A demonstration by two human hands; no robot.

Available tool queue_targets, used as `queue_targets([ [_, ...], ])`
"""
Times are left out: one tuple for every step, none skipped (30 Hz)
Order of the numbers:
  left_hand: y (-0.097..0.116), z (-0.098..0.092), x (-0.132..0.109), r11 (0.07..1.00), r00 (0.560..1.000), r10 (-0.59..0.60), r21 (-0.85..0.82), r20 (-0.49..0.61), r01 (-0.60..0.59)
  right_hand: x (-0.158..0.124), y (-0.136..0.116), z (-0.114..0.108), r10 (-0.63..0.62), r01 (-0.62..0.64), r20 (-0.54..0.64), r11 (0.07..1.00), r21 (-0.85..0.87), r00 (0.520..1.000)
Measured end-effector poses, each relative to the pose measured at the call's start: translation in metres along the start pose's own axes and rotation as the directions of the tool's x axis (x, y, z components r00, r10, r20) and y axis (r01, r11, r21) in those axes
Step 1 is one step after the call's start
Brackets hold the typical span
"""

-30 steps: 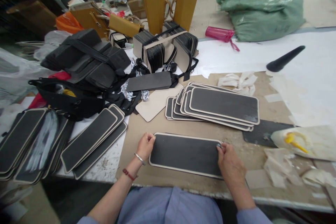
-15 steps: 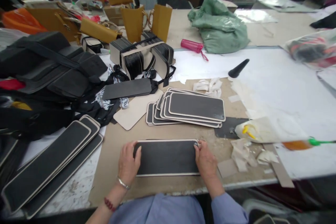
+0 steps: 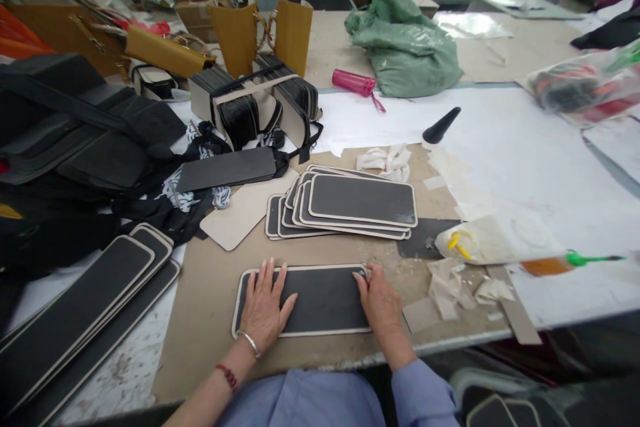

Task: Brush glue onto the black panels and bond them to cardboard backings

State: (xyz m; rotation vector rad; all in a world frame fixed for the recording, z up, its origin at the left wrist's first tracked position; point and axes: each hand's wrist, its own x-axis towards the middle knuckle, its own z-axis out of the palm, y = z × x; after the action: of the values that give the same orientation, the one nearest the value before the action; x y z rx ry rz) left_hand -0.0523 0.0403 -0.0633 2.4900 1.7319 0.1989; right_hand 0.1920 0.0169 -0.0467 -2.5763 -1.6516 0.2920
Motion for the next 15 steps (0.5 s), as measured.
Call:
queue_targets([
  [0.0,0.0,0.0,1.0,1.0,0.001,0.004,-0.001,-0.001,0.002,-0.001,-0.001,0.023,-0.023,0.027,1.0,-0.014,0.999],
  [0.001,0.0,0.0,1.0,1.0,0.003,0.008,-0.001,-0.003,0.004,-0.003,-0.003,0.044,-0.042,0.055,0.999,-0.033,0.998],
  [0.001,0.0,0.0,1.0,1.0,0.003,0.012,-0.001,-0.003,0.006,-0.004,-0.004,0.058,-0.054,0.081,0.997,-0.054,0.995],
  [0.001,0.0,0.0,1.0,1.0,0.002,0.015,0.001,-0.002,0.008,-0.006,-0.005,0.068,-0.061,0.106,0.996,-0.072,0.992],
  [0.002,0.0,0.0,1.0,1.0,0.001,0.018,0.002,-0.001,0.009,-0.007,-0.007,0.077,-0.066,0.126,0.994,-0.085,0.989],
  [0.002,0.0,0.0,1.0,1.0,0.001,0.02,0.004,-0.001,0.01,-0.008,-0.007,0.082,-0.07,0.141,0.993,-0.092,0.987],
  [0.002,-0.001,0.001,1.0,1.0,0.002,0.024,0.006,-0.002,0.011,-0.009,-0.007,0.088,-0.074,0.15,0.993,-0.097,0.985],
  [0.003,-0.002,0.001,1.0,1.0,0.003,0.029,0.007,-0.003,0.012,-0.01,-0.007,0.094,-0.079,0.152,0.992,-0.1,0.984],
  [0.003,-0.002,0.001,0.999,1.0,0.004,0.035,0.007,-0.004,0.012,-0.01,-0.007,0.1,-0.086,0.148,0.991,-0.103,0.984],
  [0.003,-0.003,0.002,0.999,1.0,0.004,0.04,0.006,-0.004,0.013,-0.011,-0.006,0.103,-0.088,0.14,0.99,-0.106,0.985],
  [0.003,-0.003,0.002,0.999,1.0,0.003,0.043,0.005,-0.004,0.013,-0.011,-0.004,0.098,-0.084,0.13,0.991,-0.107,0.987],
  [0.004,-0.003,0.002,0.999,1.0,0.002,0.043,0.002,-0.002,0.014,-0.01,-0.003,0.087,-0.075,0.117,0.992,-0.104,0.989],
  [0.004,-0.003,0.002,0.999,1.0,-0.001,0.04,-0.003,0.001,0.014,-0.009,-0.002,0.073,-0.064,0.093,0.993,-0.096,0.993],
  [0.003,-0.003,0.001,0.999,1.0,-0.004,0.034,-0.008,0.004,0.014,-0.008,-0.002,0.061,-0.055,0.061,0.995,-0.084,0.996],
  [0.003,-0.002,0.001,1.0,1.0,-0.007,0.028,-0.012,0.007,0.014,-0.005,-0.002,0.053,-0.051,0.024,0.996,-0.073,0.998],
])
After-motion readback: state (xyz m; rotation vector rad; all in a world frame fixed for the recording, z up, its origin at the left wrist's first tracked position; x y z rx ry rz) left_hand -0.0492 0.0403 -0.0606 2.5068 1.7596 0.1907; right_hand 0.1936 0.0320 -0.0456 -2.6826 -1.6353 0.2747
